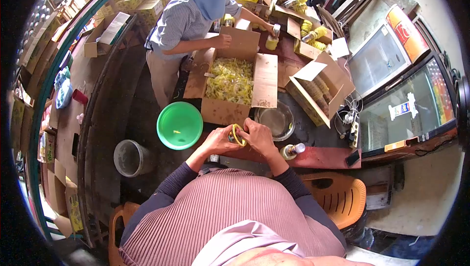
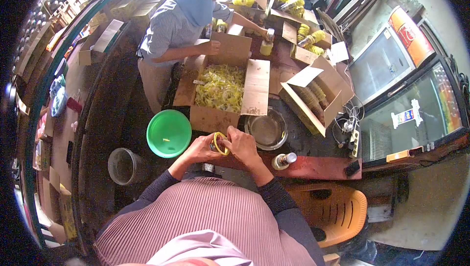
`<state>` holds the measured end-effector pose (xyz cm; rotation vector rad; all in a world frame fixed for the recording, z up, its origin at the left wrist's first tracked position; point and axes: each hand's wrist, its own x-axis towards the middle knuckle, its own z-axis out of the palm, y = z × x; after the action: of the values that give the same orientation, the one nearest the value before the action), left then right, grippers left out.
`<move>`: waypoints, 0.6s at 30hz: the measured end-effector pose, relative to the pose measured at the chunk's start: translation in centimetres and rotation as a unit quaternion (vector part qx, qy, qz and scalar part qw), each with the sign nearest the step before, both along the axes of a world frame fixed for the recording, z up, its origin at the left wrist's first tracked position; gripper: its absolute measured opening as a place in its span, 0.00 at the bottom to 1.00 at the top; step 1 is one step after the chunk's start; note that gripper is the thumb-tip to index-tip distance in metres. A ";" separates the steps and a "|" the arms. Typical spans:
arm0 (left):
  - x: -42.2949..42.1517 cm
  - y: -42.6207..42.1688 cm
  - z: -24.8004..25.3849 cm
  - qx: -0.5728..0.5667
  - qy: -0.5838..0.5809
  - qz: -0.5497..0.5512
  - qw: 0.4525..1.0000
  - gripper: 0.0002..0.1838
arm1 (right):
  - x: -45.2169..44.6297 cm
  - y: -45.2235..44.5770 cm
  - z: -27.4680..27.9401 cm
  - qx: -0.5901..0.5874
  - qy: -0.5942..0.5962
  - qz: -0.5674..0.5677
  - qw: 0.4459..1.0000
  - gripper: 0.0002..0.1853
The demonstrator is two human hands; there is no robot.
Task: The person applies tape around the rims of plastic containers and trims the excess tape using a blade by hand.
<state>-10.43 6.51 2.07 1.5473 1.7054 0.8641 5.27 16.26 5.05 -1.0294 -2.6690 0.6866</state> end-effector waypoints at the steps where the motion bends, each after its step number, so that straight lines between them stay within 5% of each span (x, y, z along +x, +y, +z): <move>1: -0.7 0.4 0.0 -0.012 -0.004 0.002 1.000 0.30 | -0.6 0.4 -0.3 0.008 -0.002 0.016 1.000 0.21; 9: -5.3 2.6 0.3 -0.015 -0.052 -0.054 0.997 0.30 | -4.8 1.6 -0.7 0.066 -0.004 0.052 0.996 0.19; 14: -6.9 3.6 0.7 -0.069 0.006 -0.118 0.991 0.31 | -6.9 2.5 -2.4 0.073 -0.142 0.037 0.986 0.18; 18: -8.2 4.5 -0.7 -0.075 -0.039 -0.119 0.989 0.30 | -7.0 3.2 -3.4 0.071 -0.052 0.051 0.995 0.14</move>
<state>-18.60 11.04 1.41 1.5545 1.4598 0.6511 -1.75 19.48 1.60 -0.9207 -2.8297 0.4632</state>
